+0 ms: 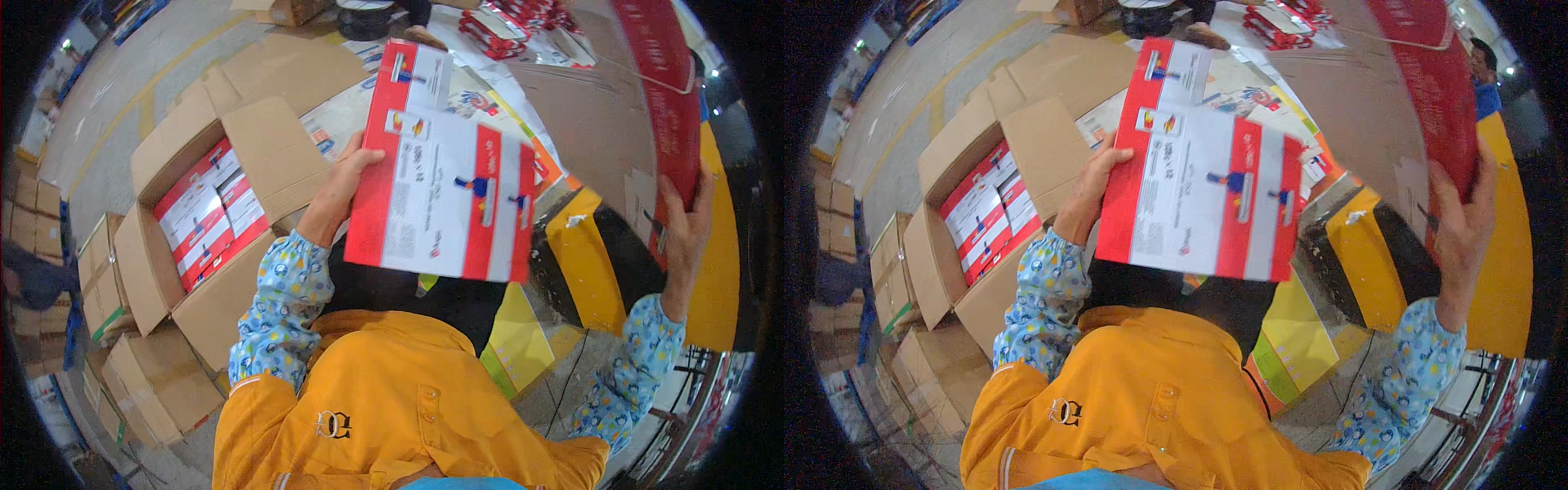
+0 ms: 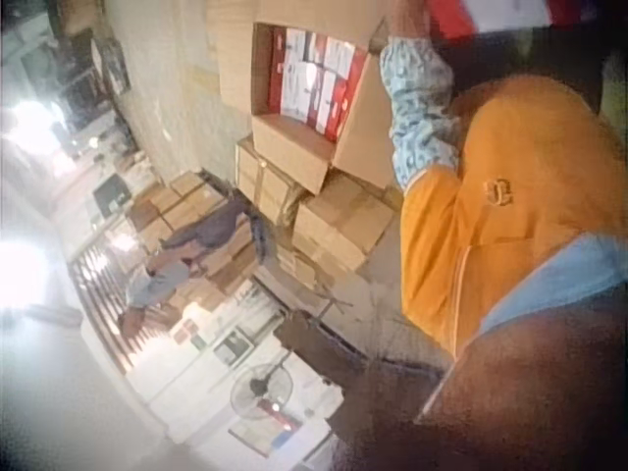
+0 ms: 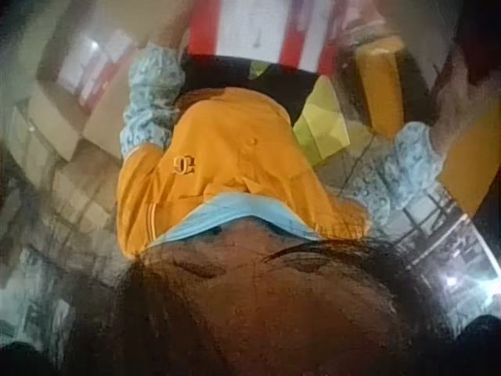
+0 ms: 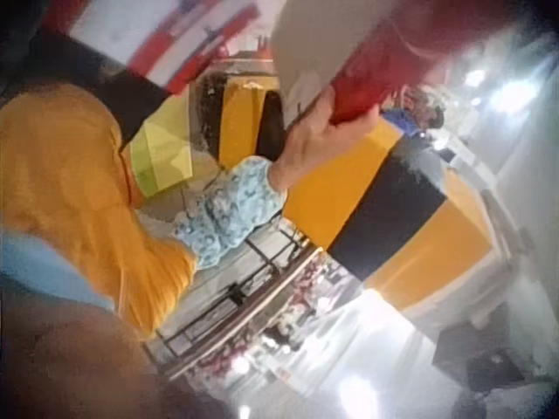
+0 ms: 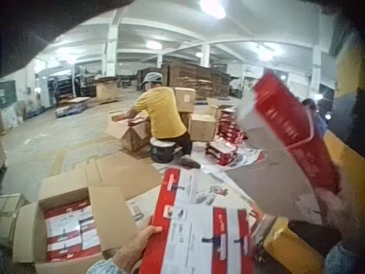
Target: Sorting and packing red paper folders into cardboard boxes on a factory floor.
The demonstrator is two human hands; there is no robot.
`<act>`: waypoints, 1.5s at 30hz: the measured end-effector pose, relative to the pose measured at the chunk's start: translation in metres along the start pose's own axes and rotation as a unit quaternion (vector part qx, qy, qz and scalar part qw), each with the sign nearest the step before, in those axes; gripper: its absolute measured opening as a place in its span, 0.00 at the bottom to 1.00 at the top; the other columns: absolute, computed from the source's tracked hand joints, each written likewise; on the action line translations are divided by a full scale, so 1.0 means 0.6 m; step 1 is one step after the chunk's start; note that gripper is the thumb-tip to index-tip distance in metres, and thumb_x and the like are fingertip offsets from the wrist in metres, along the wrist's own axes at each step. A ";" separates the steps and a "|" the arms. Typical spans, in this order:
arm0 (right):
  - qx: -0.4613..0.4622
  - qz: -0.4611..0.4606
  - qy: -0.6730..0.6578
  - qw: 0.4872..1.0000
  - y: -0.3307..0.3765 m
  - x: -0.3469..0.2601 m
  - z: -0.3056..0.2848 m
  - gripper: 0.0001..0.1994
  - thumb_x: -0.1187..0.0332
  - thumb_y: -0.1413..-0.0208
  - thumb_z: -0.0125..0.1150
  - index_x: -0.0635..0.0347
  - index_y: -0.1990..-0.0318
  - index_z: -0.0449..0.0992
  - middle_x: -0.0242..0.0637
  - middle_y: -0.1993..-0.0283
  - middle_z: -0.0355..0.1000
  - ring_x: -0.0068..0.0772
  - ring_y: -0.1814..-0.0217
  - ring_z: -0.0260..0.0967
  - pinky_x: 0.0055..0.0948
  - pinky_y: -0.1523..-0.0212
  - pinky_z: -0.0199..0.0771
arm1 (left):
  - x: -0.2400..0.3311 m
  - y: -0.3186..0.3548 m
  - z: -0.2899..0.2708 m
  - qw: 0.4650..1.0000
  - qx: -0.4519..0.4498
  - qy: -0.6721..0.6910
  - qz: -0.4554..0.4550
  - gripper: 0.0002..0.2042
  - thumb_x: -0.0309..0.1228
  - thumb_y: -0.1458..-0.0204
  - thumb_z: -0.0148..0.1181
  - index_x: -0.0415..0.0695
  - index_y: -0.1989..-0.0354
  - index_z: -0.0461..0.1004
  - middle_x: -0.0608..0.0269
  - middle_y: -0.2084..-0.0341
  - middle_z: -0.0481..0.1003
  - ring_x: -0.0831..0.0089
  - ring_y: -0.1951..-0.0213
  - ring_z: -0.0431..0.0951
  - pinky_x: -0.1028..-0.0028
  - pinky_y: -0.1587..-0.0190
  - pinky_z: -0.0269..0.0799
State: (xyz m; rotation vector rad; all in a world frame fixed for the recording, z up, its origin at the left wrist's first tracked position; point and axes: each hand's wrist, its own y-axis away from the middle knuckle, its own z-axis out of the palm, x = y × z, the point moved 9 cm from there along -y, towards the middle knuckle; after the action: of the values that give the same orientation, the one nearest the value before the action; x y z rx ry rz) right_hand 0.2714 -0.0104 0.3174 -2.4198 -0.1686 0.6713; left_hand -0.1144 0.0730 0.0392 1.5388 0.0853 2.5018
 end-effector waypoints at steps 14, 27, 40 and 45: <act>-0.036 -0.401 0.036 0.915 0.155 -0.044 0.202 0.18 0.72 0.48 0.63 0.50 0.54 0.61 0.41 0.41 0.68 0.54 0.34 0.61 0.69 0.33 0.52 | -0.172 -0.030 -0.080 0.963 -0.173 0.003 -0.207 0.41 0.64 0.42 0.42 0.39 0.33 0.60 0.51 0.38 0.67 0.64 0.39 0.68 0.64 0.35 0.60; -0.155 -0.299 0.042 0.941 0.319 0.175 0.346 0.19 0.73 0.47 0.61 0.50 0.52 0.58 0.43 0.36 0.60 0.58 0.29 0.51 0.69 0.33 0.53 | -0.121 -0.011 -0.023 0.947 -0.118 -0.177 -0.243 0.46 0.57 0.47 0.59 0.37 0.29 0.48 0.44 0.35 0.58 0.63 0.35 0.63 0.66 0.34 0.60; -0.181 -0.301 -0.010 0.936 0.290 0.158 0.348 0.20 0.75 0.49 0.63 0.51 0.52 0.59 0.42 0.35 0.59 0.55 0.28 0.51 0.66 0.31 0.54 | -0.128 -0.014 0.002 0.940 -0.081 -0.180 -0.278 0.39 0.43 0.46 0.64 0.42 0.30 0.52 0.52 0.41 0.69 0.69 0.44 0.73 0.70 0.47 0.76; -0.165 -0.116 -0.004 0.979 0.277 0.196 0.327 0.24 0.75 0.46 0.60 0.54 0.42 0.61 0.41 0.35 0.60 0.46 0.28 0.52 0.53 0.30 0.54 | -0.138 -0.021 -0.015 0.949 -0.053 -0.178 -0.255 0.38 0.40 0.46 0.65 0.42 0.30 0.53 0.53 0.43 0.70 0.70 0.45 0.74 0.68 0.47 0.77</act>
State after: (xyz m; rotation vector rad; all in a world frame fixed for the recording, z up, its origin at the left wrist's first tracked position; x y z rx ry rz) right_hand 0.2674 -0.0082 0.0347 -2.6516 -0.5986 0.5832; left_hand -0.0845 0.0689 -0.0396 1.6421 0.2523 1.7825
